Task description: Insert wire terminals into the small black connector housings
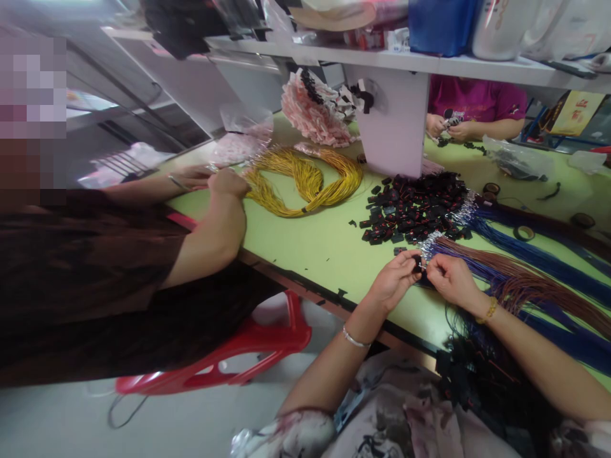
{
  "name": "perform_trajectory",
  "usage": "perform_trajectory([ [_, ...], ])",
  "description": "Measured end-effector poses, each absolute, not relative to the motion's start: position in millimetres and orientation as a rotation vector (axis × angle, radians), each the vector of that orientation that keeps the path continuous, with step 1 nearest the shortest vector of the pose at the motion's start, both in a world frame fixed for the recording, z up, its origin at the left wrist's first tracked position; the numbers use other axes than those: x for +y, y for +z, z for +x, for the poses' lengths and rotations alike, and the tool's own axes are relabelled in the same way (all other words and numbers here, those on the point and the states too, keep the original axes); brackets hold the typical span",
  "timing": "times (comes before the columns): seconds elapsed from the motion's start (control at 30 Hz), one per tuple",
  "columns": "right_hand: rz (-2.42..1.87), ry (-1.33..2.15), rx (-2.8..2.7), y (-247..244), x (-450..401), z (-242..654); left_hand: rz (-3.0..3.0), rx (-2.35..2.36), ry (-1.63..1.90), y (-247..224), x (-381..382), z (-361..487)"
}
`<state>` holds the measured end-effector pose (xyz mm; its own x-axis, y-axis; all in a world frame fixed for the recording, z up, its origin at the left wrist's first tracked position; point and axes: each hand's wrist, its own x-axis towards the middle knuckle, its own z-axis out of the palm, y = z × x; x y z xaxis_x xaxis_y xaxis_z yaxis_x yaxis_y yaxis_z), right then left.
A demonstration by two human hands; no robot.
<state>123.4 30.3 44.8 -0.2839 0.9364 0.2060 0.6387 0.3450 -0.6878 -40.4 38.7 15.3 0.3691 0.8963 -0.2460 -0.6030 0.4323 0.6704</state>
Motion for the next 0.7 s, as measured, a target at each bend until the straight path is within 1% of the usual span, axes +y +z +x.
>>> perform_trajectory([
  [0.2,-1.313,0.804,-1.957,40.2,33.0,122.3,0.607,0.779,1.055,17.0,35.5,-36.5],
  [0.43,-1.223,0.724,-2.119,36.8,29.8,125.9,0.646,0.907,1.094,10.9,30.3,-31.0],
  [0.57,-1.278,0.694,-2.181,30.9,20.2,127.7,0.746,0.951,1.073,7.0,20.7,-29.7],
  [0.7,-1.33,0.579,-2.268,22.5,11.0,125.1,0.814,1.001,1.072,3.8,11.7,-27.3],
])
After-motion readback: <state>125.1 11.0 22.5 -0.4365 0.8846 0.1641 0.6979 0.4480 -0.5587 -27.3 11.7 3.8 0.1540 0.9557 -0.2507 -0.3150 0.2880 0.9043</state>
